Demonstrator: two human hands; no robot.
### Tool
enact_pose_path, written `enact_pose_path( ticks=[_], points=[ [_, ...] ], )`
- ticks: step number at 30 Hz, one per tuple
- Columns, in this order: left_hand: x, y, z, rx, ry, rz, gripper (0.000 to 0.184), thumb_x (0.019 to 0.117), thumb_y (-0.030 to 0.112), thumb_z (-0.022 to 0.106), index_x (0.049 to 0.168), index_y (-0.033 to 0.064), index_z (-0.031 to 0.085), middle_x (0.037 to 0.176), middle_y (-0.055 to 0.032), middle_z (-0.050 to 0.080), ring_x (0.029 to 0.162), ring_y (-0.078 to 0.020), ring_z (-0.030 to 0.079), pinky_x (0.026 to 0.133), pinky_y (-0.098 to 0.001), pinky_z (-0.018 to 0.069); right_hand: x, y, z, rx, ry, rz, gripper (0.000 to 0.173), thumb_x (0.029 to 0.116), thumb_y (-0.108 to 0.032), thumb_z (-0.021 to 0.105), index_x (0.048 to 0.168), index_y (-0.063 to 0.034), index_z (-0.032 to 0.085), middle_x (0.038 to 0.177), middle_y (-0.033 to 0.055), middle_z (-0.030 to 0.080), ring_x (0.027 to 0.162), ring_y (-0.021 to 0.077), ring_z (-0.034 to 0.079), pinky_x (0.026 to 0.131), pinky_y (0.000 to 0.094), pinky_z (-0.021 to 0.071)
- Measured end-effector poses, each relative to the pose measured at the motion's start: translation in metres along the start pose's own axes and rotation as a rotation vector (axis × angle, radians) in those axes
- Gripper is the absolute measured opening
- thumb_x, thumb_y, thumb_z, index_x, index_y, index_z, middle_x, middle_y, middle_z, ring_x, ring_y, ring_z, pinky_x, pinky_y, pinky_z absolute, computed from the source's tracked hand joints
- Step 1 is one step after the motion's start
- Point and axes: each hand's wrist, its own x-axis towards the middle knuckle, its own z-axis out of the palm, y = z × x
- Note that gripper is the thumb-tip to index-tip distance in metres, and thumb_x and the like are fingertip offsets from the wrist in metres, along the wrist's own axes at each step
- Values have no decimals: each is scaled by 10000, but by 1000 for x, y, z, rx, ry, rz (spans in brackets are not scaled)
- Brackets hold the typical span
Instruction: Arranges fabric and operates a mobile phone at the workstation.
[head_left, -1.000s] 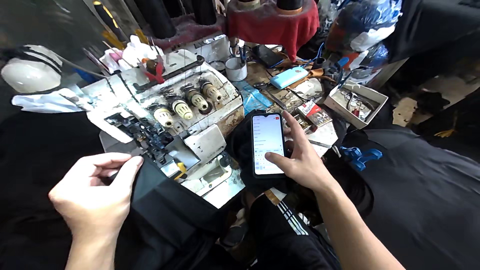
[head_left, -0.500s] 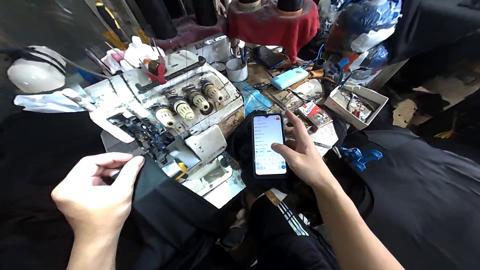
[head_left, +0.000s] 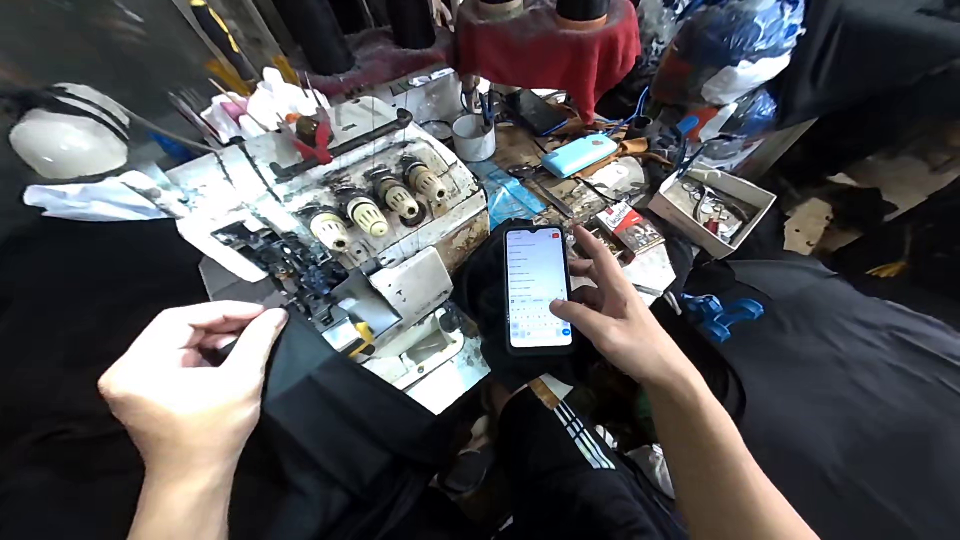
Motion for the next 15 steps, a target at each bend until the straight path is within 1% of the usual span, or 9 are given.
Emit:
enact_pose_path(
  ticks=[1,2,5,7,10,12,15],
  points=[
    [0,0,0,-3,2,0,268,923,247,764,1095,52,698,948,-28,717,783,-70,665,710,-250,562,-4,0,-1,-25,-6,-9,906,916,-133,686,1648,-321,186,1403,44,581,820,186,717,650,362,636],
    [0,1,1,-3,1,-1,267,924,248,762,1094,54,698,946,-24,717,782,-66,665,710,-247,562,-6,0,-1,-48,-19,-14,954,890,-125,707,1650,-340,171,1409,38,574,833,190,719,647,371,640],
    [0,4,0,4,-3,-5,268,924,253,764,1095,58,698,949,-16,716,785,-53,664,715,-234,561,-8,2,0,-96,-51,-29,1036,840,-121,747,1653,-346,145,1400,37,569,891,178,718,681,379,646],
    [0,5,0,3,-3,-2,267,926,252,763,1096,58,696,955,-19,718,792,-58,668,719,-238,563,-8,2,1,-102,-59,-38,1054,832,-109,753,1656,-339,137,1390,46,565,928,173,716,710,375,649],
    [0,5,0,7,0,-6,270,927,259,760,1097,58,697,955,-20,716,793,-57,667,721,-242,562,-8,1,2,-104,-55,-40,1072,829,-104,769,1655,-352,133,1379,40,574,941,168,718,720,375,652],
    [0,6,1,9,5,-2,265,926,252,764,1095,59,698,955,-19,717,787,-52,664,715,-234,560,-7,2,4,-126,-50,-42,1092,819,-117,776,1655,-362,117,1382,41,573,969,169,716,732,377,653],
    [0,6,0,20,10,-2,260,926,249,765,1094,61,705,952,-18,718,789,-47,661,712,-230,554,-7,3,6,-160,-33,-44,1090,821,-140,783,1654,-362,115,1394,47,552,977,156,710,746,372,651]
  ],
)
